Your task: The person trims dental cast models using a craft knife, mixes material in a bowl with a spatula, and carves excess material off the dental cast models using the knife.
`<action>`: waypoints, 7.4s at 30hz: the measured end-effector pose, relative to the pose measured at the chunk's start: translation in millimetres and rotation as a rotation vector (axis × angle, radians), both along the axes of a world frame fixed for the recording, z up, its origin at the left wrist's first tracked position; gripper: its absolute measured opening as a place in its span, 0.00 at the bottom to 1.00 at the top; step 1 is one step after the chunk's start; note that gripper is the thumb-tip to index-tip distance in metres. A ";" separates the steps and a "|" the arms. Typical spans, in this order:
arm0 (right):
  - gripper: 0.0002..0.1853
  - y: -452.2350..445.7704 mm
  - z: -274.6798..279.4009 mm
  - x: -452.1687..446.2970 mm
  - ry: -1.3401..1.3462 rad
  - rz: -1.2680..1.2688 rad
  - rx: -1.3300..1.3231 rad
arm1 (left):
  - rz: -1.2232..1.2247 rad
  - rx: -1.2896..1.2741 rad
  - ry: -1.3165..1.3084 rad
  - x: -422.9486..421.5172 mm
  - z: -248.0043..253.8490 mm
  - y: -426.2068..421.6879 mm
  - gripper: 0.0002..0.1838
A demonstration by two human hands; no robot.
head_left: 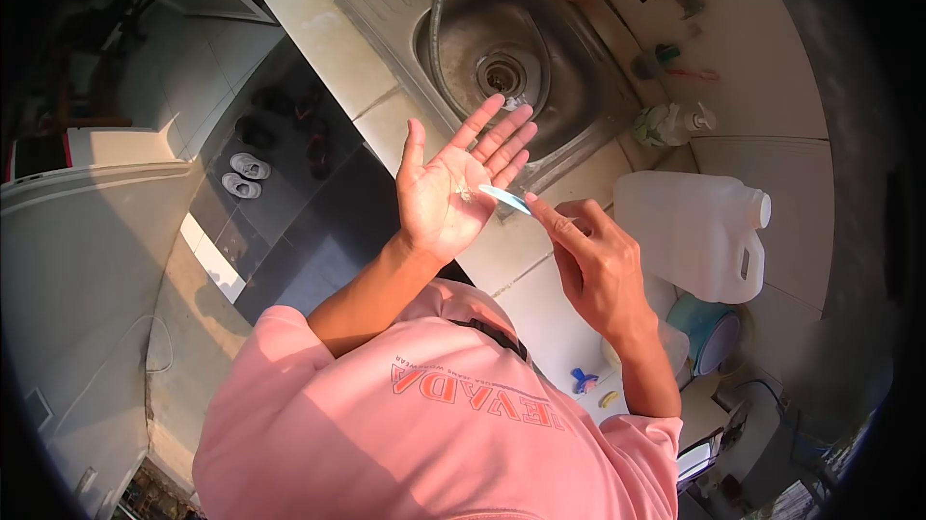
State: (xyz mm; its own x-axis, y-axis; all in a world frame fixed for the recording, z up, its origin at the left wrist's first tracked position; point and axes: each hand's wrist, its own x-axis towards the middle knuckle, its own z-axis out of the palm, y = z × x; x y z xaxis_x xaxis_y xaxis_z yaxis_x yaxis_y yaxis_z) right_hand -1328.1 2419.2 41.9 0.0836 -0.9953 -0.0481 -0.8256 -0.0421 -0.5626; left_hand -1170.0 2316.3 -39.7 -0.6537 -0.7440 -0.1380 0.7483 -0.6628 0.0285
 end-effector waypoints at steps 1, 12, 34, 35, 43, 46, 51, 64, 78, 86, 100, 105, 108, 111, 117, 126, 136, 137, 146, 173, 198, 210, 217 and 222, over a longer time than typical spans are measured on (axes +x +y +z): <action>0.30 6.3 5.1 4.5 0.126 0.020 -0.036 | -0.014 -0.012 0.004 -3.6 2.1 5.4 0.47; 0.30 52.2 29.1 4.7 0.531 0.165 -0.054 | -0.060 -0.060 -0.030 -24.4 4.1 44.7 0.48; 0.34 88.9 7.4 7.4 0.265 0.010 0.053 | 0.072 -0.094 -0.116 -41.8 11.2 62.2 0.51; 0.33 93.4 9.6 8.3 0.280 0.003 0.054 | 0.071 -0.094 -0.115 -42.0 10.6 62.1 0.51; 0.30 83.8 24.6 -4.5 0.363 -0.072 -0.017 | 0.043 -0.342 -0.222 -41.8 12.3 69.3 0.52; 0.29 86.2 19.7 2.8 0.370 -0.013 0.003 | 0.068 -0.533 -0.331 -43.3 6.2 69.4 0.54; 0.25 90.9 18.1 -2.5 0.092 -0.004 0.090 | 0.113 -0.750 -0.554 -44.2 0.6 74.3 0.56; 0.27 142.0 -19.2 -20.5 -0.616 -0.518 0.119 | -0.121 -0.582 -0.695 -47.0 -14.4 92.0 0.40; 0.22 348.4 -87.3 -10.2 -0.096 -0.978 -0.367 | -0.848 -0.692 -0.902 -108.2 -75.0 253.1 0.24; 0.07 619.9 -178.7 -262.0 0.514 -1.476 -0.167 | -0.515 -0.890 -1.180 -129.5 -47.2 334.7 0.21; 0.03 653.7 -198.4 -351.8 0.677 -1.173 -0.063 | -0.773 -1.015 -0.880 -172.3 57.4 437.2 0.21; 0.05 610.0 -108.7 -258.2 0.181 -1.332 -0.567 | -0.831 -0.978 -0.817 -182.2 67.9 441.7 0.22; 0.05 556.7 -59.4 -185.5 -0.407 -1.128 -0.890 | -0.805 -0.976 -0.800 -187.6 77.2 450.0 0.22; 0.07 518.7 -35.5 -143.6 -0.646 -0.944 -0.980 | -0.771 -1.007 -0.785 -190.5 80.1 454.3 0.21; 0.11 488.7 -28.7 -127.7 -0.651 -0.728 -1.070 | -0.680 -1.094 -0.828 -185.3 89.6 458.5 0.18; 0.12 485.9 -19.8 -123.3 -0.697 -0.749 -0.934 | -0.622 -1.117 -0.817 -181.6 90.9 459.3 0.14; 0.15 481.4 -16.7 -128.9 -0.531 -0.683 -0.947 | -0.568 -1.181 -0.832 -180.6 91.5 459.7 0.14; 0.15 480.9 -16.4 -129.7 -0.503 -0.672 -0.955 | -0.568 -1.181 -0.833 -180.3 91.3 459.9 0.14; 0.15 481.3 -18.5 -128.9 -0.458 -0.658 -0.959 | -0.571 -1.190 -0.837 -177.3 89.4 460.4 0.14; 0.17 480.4 -23.1 -121.0 -0.634 -0.594 -0.943 | -0.532 -1.149 -0.880 -162.4 97.8 463.0 0.13; 0.14 531.3 -32.3 -128.4 -0.955 -0.636 -0.942 | -0.315 -1.048 -1.051 -148.7 62.8 446.7 0.17; 0.12 607.0 -171.6 -148.7 -0.180 -1.126 -0.345 | -0.207 -0.953 -1.496 -115.4 -154.3 385.1 0.10; 0.13 608.4 -217.4 -125.3 0.065 -0.992 -0.257 | -0.081 -1.176 -1.661 -140.9 -164.5 405.0 0.09; 0.10 609.4 -233.1 -118.6 0.004 -1.021 -0.225 | -0.028 -1.379 -1.752 -142.5 -162.8 404.7 0.08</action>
State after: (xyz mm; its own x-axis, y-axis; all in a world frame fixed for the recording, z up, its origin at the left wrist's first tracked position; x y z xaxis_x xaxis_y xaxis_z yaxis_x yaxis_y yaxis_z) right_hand -1446.8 3028.7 -191.2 -0.8019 -0.5787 0.1486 -0.5295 0.5732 -0.6253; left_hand -1312.6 2721.0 -202.5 -0.5094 -0.8603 0.0221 -0.5398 0.3394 0.7704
